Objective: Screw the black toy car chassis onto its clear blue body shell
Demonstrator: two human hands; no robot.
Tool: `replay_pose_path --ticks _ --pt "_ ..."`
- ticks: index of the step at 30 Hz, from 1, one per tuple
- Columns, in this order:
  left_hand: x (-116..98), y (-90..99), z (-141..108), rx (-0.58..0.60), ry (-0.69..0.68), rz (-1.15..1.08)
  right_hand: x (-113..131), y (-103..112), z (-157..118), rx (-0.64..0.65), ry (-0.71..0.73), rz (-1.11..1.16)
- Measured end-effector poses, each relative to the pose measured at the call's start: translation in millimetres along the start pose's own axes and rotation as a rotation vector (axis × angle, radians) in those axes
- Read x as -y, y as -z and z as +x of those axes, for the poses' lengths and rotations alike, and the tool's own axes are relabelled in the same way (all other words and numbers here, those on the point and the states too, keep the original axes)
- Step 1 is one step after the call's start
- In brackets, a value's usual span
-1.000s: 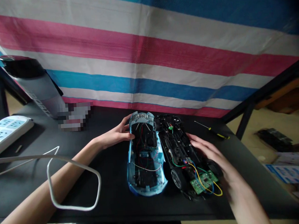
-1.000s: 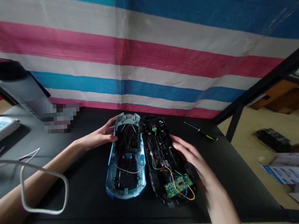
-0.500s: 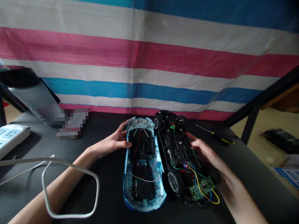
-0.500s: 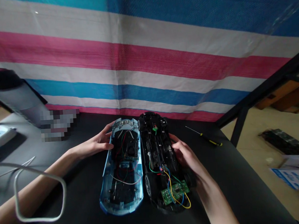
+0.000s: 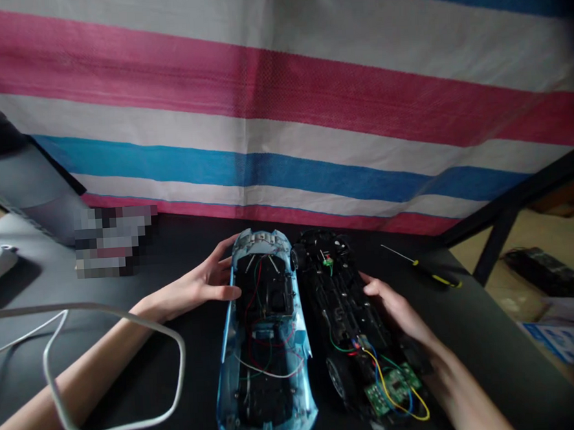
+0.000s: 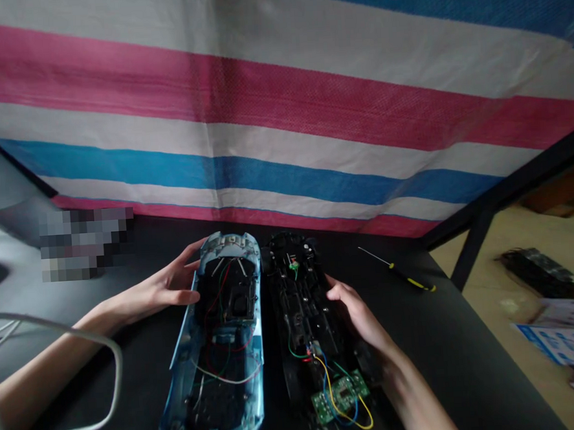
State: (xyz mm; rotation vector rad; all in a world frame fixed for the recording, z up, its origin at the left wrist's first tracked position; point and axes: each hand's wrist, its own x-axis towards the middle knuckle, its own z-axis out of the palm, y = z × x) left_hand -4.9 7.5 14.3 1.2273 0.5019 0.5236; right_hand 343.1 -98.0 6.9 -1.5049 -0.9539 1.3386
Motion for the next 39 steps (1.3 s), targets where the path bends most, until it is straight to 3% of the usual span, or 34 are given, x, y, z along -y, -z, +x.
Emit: replay_pose_path --ticks 4,22,28,39 --pt "-3.9 -3.1 2.0 -0.017 0.042 -0.001 -0.6 -3.7 1.0 -0.011 -0.102 0.133" --pt "-0.7 0.5 5.4 -0.058 0.044 0.104 -5.9 -4.6 4.4 0.059 -0.045 0.297" --pt "0.1 -1.2 5.6 -0.050 0.031 0.106 -6.9 -7.2 2.5 0.019 -0.050 0.357" --pt "-2.1 -1.4 6.3 -0.051 0.027 0.131 -6.2 -6.2 4.2 0.061 0.005 0.344"
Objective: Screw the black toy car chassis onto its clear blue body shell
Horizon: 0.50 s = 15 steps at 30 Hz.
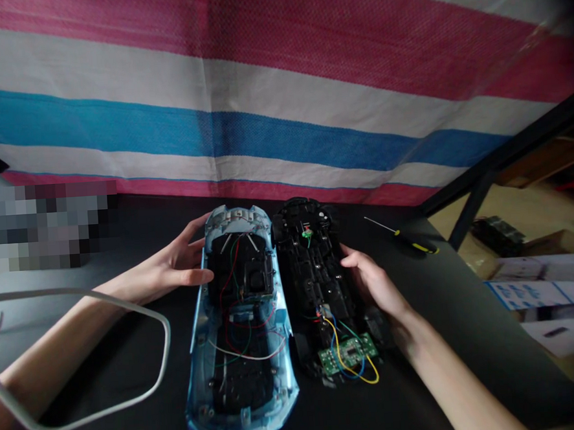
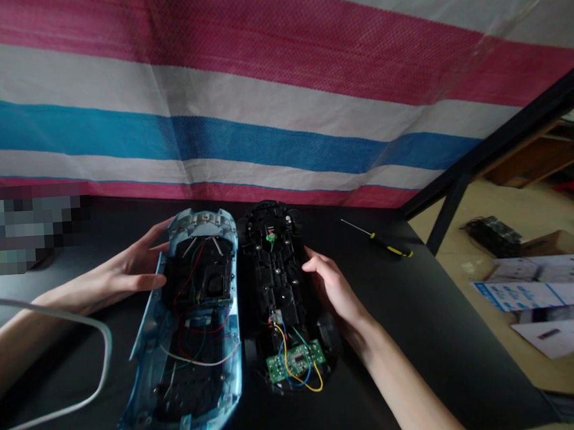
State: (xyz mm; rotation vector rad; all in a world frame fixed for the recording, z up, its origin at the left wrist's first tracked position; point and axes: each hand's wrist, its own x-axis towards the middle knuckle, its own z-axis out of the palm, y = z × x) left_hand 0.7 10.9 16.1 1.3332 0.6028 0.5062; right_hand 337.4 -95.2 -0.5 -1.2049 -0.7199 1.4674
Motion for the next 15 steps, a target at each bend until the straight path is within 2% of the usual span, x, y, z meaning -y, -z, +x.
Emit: replay_pose_path --ticks 15 --pt "-1.4 -1.8 1.1 -0.018 0.013 -0.007 0.8 0.1 0.6 0.023 -0.001 0.023"
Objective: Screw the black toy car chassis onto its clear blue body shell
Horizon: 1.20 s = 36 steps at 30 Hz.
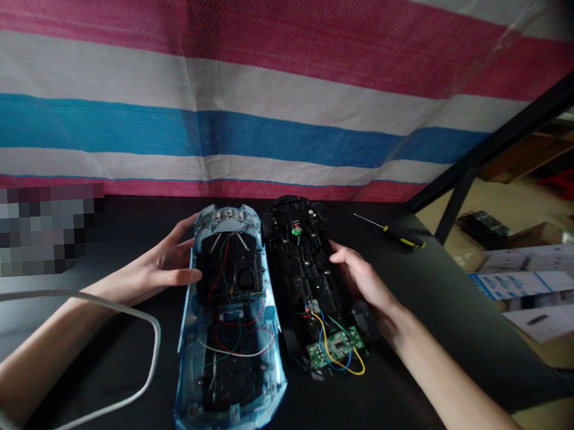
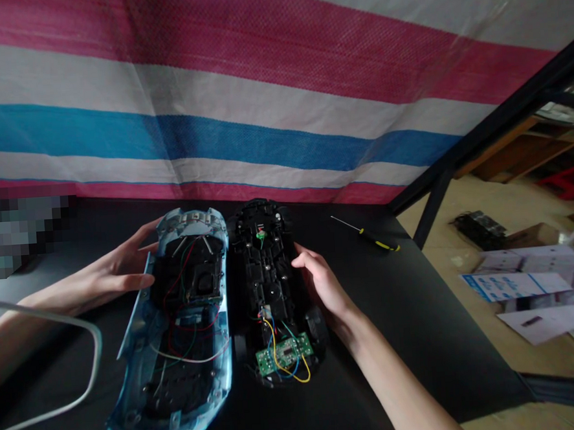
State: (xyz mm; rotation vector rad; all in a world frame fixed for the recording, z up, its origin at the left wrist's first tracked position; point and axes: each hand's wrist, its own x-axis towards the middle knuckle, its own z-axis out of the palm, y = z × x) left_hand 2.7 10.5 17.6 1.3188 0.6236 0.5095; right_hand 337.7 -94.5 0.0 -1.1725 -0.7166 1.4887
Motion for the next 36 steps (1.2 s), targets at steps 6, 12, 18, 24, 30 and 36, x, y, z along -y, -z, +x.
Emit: replay_pose_path --ticks 6,12,18,24,30,36 --pt "-1.6 -1.5 -0.8 -0.048 0.020 0.020 0.8 -0.1 0.8 0.001 0.009 0.001" --pt "-2.5 -2.2 -0.2 -0.048 0.024 0.024 1.0 0.0 0.7 -0.009 0.004 -0.003" --pt "-2.4 -2.7 -0.2 -0.039 0.010 0.036 0.7 0.6 1.4 0.008 0.005 -0.009" --pt "-2.6 -2.9 -0.5 -0.040 0.003 0.072 1.9 0.9 1.9 0.007 -0.005 -0.043" --pt "-2.9 -2.9 0.2 -0.045 0.011 0.083 2.0 0.1 0.8 0.000 -0.007 -0.045" --pt "-5.1 -3.7 -0.3 -0.044 0.016 0.080 2.5 1.5 1.2 0.004 -0.004 -0.043"
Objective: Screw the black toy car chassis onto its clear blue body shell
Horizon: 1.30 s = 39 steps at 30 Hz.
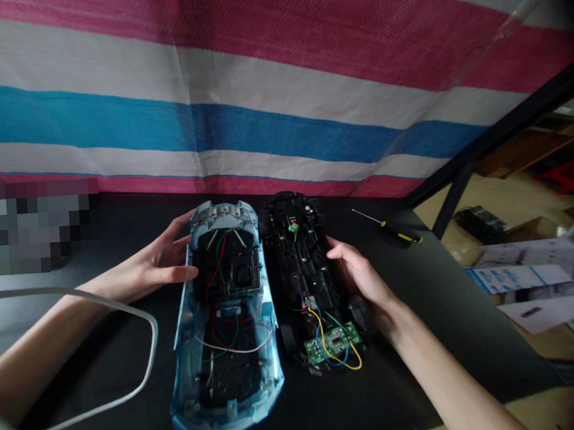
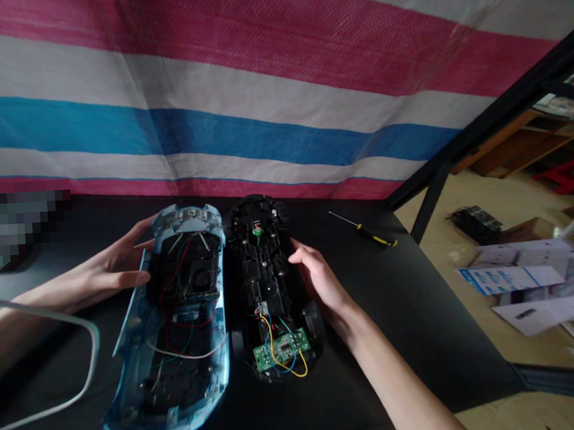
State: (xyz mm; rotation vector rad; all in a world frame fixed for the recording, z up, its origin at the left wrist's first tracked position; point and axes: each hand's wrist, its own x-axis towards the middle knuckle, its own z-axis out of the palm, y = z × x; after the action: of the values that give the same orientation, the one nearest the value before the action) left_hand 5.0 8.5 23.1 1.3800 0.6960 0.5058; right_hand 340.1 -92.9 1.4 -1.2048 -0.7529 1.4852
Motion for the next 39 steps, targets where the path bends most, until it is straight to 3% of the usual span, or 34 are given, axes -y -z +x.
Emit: replay_pose_path --ticks 39 --pt "3.6 2.5 0.8 0.010 -0.002 -0.036 -1.2 0.2 -0.2 0.013 -0.001 0.023"
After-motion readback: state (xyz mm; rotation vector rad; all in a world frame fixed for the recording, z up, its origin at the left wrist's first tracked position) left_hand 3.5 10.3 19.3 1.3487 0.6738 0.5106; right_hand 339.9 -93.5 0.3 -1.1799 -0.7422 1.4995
